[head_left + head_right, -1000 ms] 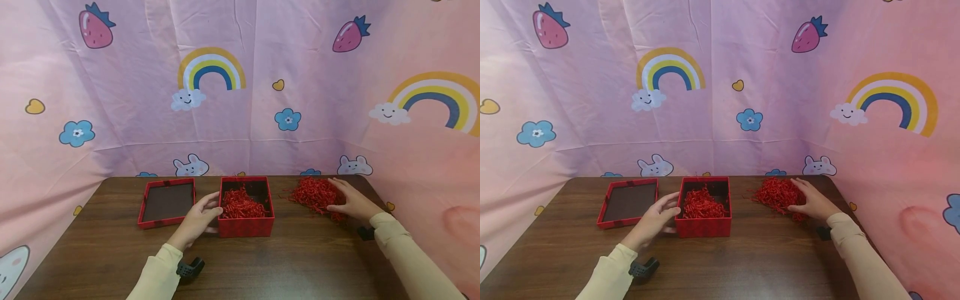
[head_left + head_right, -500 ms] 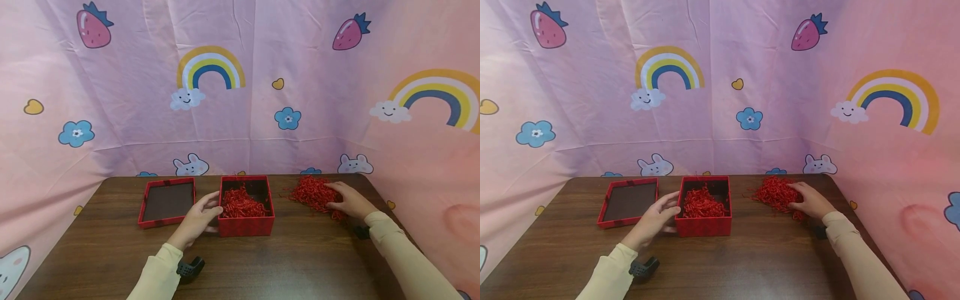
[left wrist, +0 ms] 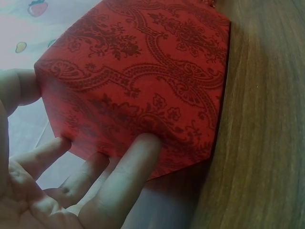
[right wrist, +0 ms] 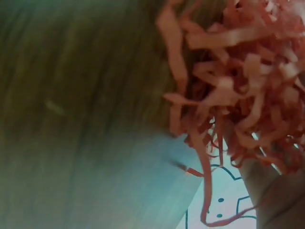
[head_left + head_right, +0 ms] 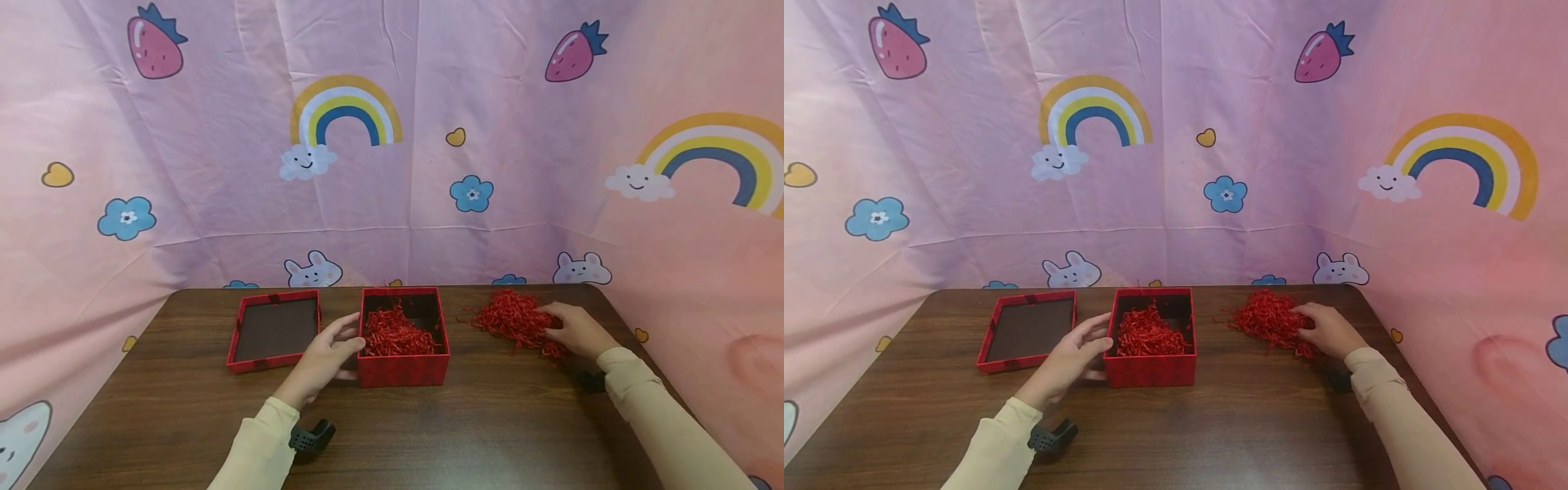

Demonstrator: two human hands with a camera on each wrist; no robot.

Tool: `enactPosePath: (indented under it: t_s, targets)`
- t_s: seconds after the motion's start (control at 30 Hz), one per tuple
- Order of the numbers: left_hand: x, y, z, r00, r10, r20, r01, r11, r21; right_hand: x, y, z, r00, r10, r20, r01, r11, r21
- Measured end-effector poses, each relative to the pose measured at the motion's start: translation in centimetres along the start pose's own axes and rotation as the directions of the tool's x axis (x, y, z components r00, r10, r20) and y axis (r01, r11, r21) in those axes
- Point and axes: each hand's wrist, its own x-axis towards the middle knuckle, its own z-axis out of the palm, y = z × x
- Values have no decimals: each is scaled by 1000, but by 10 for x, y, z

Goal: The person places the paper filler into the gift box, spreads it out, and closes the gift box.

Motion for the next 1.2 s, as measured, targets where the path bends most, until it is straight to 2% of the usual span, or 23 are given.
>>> enactPosePath:
  t_s: [0.83,1.2]
  targets:
    - [0,-1,-2,1000,-7,12,7,1000,-9,-1,-6,-12,998,22,-58,-18,998,64]
    - [0,-1,0,1000,-15,0,15,1000,-8,1,-9,-23,995,-13,-99,19,998,56]
